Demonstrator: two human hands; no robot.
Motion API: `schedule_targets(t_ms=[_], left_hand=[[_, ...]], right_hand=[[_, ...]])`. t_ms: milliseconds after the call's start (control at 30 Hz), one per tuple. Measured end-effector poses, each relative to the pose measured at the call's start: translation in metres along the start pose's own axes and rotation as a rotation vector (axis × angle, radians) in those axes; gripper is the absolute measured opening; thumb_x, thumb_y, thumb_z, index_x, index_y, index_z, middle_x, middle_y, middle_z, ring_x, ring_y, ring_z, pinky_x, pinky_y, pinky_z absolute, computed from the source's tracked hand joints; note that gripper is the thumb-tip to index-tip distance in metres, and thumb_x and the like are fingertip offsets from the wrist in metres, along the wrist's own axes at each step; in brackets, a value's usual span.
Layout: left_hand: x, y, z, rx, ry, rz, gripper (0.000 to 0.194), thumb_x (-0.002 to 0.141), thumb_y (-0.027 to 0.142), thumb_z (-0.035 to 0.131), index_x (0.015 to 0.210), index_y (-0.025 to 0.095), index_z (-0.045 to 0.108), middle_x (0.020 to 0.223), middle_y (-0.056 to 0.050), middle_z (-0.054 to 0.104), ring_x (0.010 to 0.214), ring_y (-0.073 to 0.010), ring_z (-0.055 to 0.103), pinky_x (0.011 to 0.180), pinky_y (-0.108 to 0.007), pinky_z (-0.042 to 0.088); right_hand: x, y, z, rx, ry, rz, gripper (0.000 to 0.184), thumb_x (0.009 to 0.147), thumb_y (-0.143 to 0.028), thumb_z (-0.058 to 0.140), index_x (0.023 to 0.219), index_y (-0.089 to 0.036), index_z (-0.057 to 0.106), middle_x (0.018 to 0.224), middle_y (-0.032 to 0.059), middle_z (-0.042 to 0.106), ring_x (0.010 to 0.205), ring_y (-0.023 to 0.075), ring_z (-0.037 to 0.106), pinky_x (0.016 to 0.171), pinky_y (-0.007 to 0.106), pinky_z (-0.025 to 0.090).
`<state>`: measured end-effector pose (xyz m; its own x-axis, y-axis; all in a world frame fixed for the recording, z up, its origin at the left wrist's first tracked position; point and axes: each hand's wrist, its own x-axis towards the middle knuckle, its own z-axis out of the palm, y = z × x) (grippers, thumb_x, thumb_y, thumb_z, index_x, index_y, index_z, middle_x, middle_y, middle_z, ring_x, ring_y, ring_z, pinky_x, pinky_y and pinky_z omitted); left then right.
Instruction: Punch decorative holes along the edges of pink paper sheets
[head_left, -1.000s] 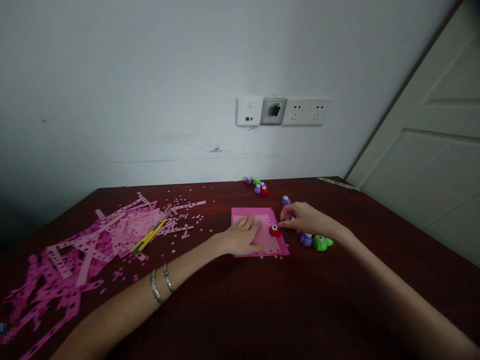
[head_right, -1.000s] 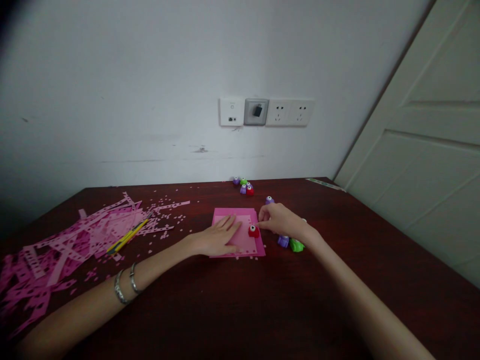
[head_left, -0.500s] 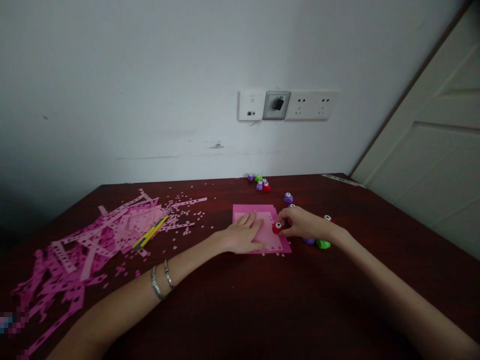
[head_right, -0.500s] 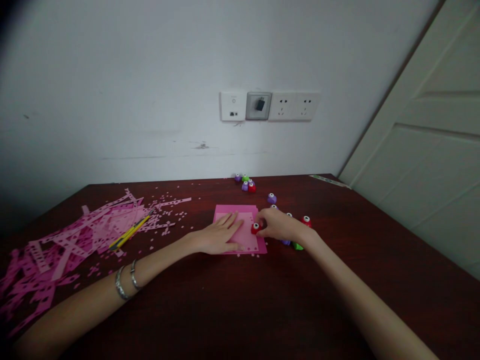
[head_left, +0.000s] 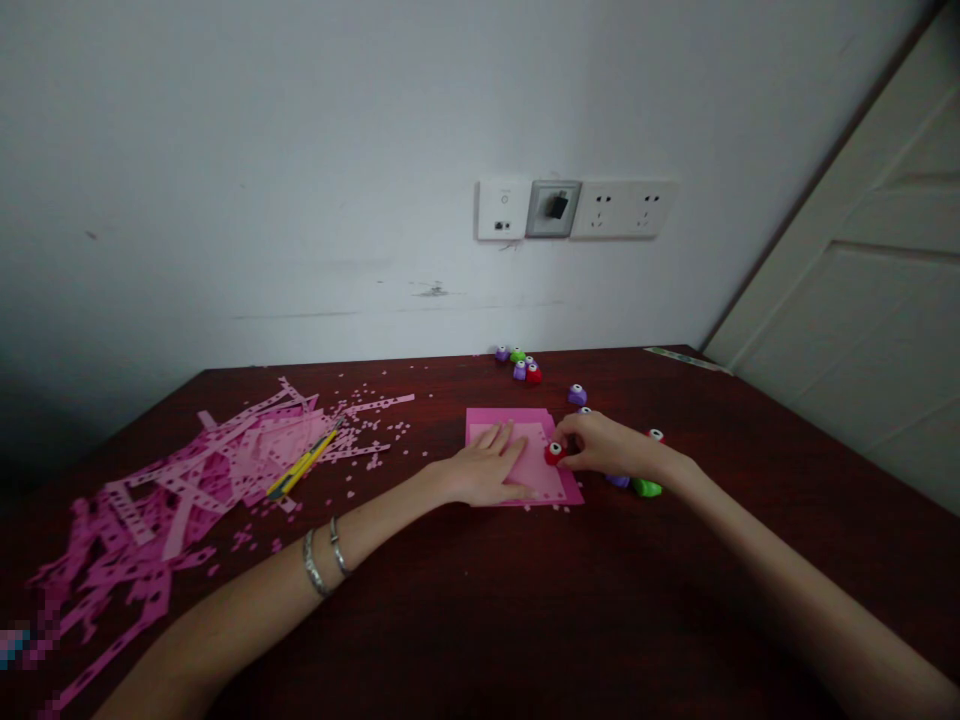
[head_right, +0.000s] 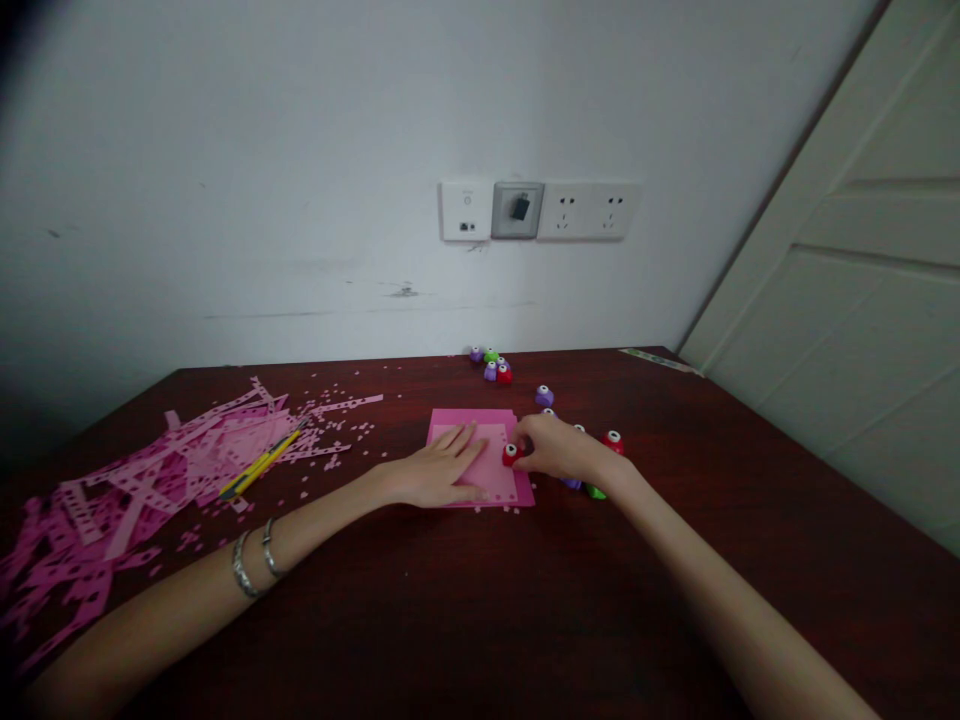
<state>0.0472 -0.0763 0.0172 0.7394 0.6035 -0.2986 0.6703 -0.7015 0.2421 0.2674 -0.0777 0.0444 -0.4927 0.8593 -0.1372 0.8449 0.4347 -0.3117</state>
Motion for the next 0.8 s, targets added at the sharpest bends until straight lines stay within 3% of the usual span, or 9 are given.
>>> schedule_targets(t_ms=[167,633,800], left_hand=[[0.000,-0.001,0.000,0.004,0.000,-0.002,0.092,0.079,0.072,0.021,0.143,0.010,-0.002,0.147,-0.014,-0.010,0.134,-0.0316,-0.011,0.108,-0.047,0.010],[0.002,-0.003,0.003,0.009,0.012,-0.003,0.093,0.078,0.073,0.022,0.143,0.010,-0.001,0.147,-0.016,-0.011,0.134,-0.0324,-0.010,0.108,-0.047,0.010],[0.002,-0.005,0.003,0.010,0.005,0.005,0.091,0.079,0.071,0.023,0.143,0.011,-0.003,0.147,-0.014,-0.012,0.134,-0.0313,-0.011,0.108,-0.046,0.010]], right_hand=[[-0.001,-0.002,-0.001,-0.014,0.000,0.041,0.021,0.072,-0.030,0.061,0.090,-0.018,0.063,0.087,0.0069,0.060,0.078,0.0186,0.054,0.068,0.027,0.041],[-0.003,0.003,-0.005,0.002,-0.001,0.078,0.019,0.072,-0.030,0.060,0.086,-0.018,0.062,0.083,0.0058,0.061,0.075,0.0190,0.057,0.064,0.027,0.043],[-0.004,0.012,-0.006,0.015,0.005,0.028,0.018,0.071,-0.027,0.061,0.086,-0.018,0.062,0.085,0.0057,0.063,0.075,0.0185,0.058,0.068,0.028,0.045]])
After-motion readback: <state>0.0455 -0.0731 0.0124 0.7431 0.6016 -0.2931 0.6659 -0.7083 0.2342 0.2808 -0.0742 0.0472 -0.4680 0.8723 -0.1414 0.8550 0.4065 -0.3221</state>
